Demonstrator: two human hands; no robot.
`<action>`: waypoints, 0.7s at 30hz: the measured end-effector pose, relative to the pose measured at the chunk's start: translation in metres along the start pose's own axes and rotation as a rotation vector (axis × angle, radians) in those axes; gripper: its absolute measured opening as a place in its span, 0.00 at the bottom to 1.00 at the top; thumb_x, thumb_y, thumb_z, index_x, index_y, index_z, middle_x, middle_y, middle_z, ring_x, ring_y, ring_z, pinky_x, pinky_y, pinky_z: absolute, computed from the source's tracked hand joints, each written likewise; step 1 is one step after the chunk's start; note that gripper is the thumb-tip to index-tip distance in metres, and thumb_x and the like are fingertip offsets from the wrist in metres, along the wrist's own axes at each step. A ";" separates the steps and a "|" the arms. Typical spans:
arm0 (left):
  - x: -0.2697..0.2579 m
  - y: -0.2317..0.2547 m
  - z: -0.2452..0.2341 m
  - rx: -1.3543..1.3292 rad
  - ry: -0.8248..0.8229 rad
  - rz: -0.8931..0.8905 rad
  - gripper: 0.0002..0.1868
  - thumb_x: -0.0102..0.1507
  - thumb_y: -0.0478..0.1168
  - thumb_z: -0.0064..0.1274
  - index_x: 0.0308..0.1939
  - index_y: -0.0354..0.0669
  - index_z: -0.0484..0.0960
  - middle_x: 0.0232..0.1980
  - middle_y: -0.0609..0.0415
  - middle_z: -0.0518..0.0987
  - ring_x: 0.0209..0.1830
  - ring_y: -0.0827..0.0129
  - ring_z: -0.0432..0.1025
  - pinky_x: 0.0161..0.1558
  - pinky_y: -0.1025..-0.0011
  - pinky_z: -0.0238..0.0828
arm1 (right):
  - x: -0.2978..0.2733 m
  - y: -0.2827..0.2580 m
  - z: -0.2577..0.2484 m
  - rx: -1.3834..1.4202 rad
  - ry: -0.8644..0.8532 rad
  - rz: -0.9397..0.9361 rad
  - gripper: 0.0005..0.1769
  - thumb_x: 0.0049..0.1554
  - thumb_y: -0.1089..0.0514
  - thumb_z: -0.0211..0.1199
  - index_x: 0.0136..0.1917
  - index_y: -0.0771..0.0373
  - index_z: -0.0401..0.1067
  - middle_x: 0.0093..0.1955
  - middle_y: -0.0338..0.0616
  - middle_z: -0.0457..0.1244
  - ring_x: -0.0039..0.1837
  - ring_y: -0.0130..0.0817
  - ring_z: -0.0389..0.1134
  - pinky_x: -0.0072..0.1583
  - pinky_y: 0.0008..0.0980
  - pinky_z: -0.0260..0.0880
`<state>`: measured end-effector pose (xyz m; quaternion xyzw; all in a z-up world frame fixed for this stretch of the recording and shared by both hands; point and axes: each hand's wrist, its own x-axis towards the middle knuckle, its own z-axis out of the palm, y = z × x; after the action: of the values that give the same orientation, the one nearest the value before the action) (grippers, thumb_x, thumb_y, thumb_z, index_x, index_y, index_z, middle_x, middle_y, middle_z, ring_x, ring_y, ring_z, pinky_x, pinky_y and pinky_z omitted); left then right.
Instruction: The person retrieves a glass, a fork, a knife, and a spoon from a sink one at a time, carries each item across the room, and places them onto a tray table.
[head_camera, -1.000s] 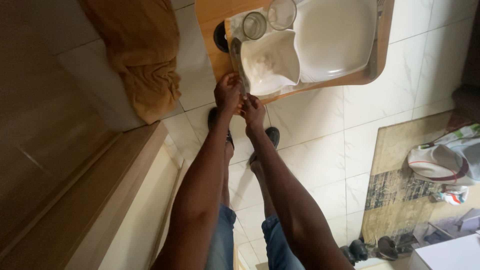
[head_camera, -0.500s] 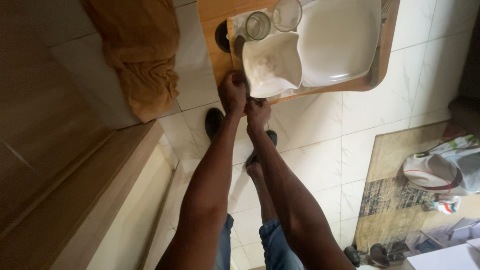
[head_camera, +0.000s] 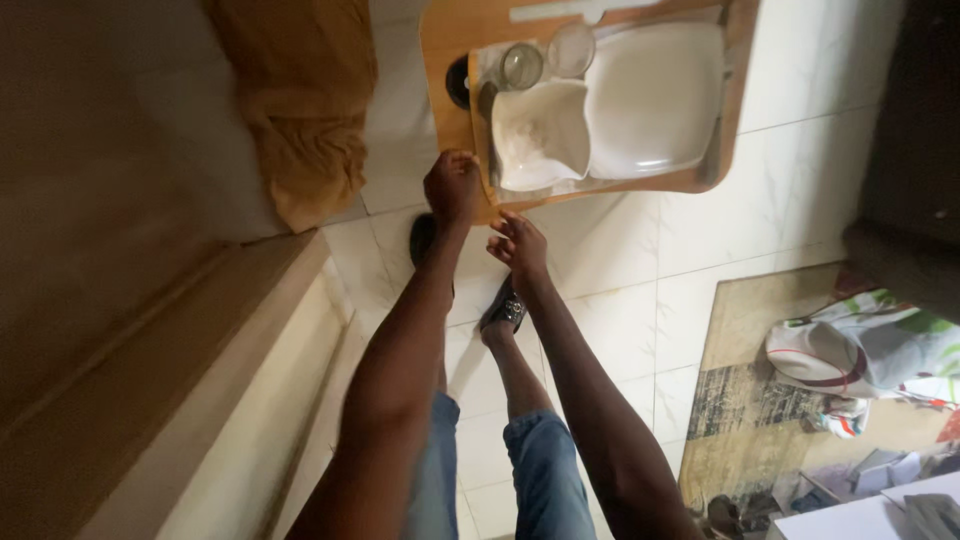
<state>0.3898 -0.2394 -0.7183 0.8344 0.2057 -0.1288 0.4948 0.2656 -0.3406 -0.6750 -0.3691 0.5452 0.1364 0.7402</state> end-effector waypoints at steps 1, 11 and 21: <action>-0.005 0.013 -0.012 -0.006 0.001 0.014 0.10 0.61 0.43 0.61 0.41 0.42 0.85 0.40 0.51 0.87 0.40 0.63 0.83 0.44 0.67 0.79 | -0.020 -0.012 0.001 0.004 -0.006 -0.013 0.22 0.65 0.49 0.56 0.67 0.63 0.70 0.52 0.45 0.68 0.42 0.34 0.69 0.47 0.33 0.75; -0.115 0.282 -0.238 -0.959 -0.518 -0.096 0.25 0.71 0.54 0.51 0.66 0.42 0.75 0.56 0.53 0.82 0.52 0.68 0.77 0.56 0.66 0.74 | -0.262 -0.206 0.090 0.292 -0.318 -0.309 0.29 0.67 0.39 0.54 0.72 0.58 0.64 0.55 0.40 0.64 0.51 0.32 0.66 0.57 0.37 0.69; -0.179 0.440 -0.348 -1.463 -0.454 0.186 0.27 0.74 0.57 0.46 0.71 0.47 0.71 0.62 0.54 0.78 0.59 0.66 0.73 0.64 0.60 0.71 | -0.443 -0.334 0.158 0.317 -0.744 -0.418 0.33 0.69 0.35 0.47 0.77 0.55 0.63 0.60 0.42 0.66 0.58 0.36 0.67 0.63 0.42 0.69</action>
<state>0.4427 -0.1595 -0.1374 0.2621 0.0610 -0.0859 0.9593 0.4155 -0.3724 -0.1189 -0.2792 0.1703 0.0222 0.9447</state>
